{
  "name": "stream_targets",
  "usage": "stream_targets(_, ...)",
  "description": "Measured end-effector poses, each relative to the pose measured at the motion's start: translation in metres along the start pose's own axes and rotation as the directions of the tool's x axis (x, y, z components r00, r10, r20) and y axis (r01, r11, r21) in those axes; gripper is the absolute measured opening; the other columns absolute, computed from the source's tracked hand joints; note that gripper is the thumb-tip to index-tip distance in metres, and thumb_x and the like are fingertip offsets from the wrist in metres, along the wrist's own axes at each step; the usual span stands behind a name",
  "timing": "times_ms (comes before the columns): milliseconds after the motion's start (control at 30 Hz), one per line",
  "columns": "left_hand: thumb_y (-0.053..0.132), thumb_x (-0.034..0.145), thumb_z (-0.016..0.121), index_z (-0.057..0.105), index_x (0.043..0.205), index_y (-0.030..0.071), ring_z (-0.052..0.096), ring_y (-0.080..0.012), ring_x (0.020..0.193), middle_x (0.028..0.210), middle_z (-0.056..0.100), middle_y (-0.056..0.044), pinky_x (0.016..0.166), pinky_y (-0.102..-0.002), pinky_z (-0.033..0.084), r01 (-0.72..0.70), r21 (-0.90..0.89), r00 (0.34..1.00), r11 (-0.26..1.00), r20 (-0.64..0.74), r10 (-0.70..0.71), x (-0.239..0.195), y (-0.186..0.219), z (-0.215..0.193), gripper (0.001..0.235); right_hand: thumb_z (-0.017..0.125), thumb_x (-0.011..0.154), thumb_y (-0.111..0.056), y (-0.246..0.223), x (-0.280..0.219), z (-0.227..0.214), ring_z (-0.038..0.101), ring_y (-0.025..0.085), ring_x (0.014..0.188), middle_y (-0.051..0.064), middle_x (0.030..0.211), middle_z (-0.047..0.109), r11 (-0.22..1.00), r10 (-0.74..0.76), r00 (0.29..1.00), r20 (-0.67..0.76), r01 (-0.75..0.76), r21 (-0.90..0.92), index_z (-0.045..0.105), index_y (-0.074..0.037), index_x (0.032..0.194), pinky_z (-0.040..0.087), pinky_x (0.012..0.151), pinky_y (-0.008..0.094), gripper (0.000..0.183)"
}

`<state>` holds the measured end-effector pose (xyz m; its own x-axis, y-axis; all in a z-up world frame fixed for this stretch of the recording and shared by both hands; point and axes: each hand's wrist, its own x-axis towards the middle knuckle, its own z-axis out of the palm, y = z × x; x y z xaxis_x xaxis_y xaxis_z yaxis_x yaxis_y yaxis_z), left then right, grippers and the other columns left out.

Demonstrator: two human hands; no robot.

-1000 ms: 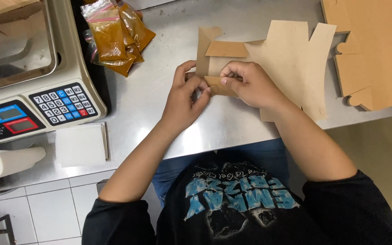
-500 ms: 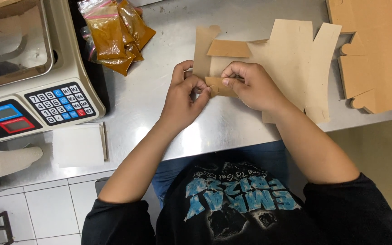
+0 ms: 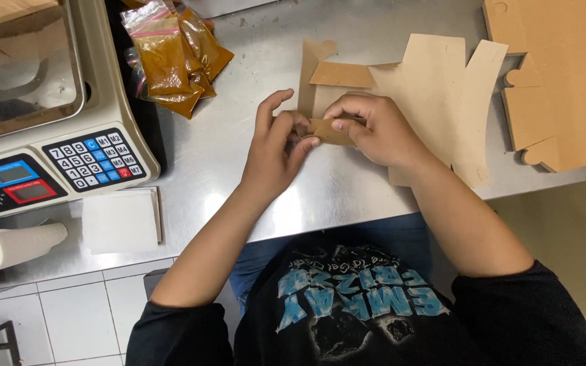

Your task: The person folds a flat cardboard box blank into a three-dimensional box on a stainless steel countertop. They fold the side flaps, tuck the tabs into slots, and press the seams to secure the structure.

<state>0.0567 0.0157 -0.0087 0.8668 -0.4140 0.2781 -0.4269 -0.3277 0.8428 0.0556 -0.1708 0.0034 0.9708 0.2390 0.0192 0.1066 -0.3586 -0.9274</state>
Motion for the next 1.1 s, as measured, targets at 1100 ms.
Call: stream_targets(1100, 0.008, 0.068, 0.076, 0.06, 0.096, 0.002, 0.062, -0.0194, 0.063, 0.069, 0.054, -0.006, 0.056, -0.027, 0.055, -0.125, 0.094, 0.987, 0.988, -0.087, 0.133, 0.004, -0.016, 0.0, 0.033, 0.056, 0.084, 0.003, -0.009, -0.006, 0.0, 0.063, 0.022, 0.074, 0.012, 0.079, 0.067, 0.987, -0.161, 0.984, 0.072, 0.161, 0.001, 0.068, -0.005, 0.091, 0.05, 0.068, 0.034, 0.016)
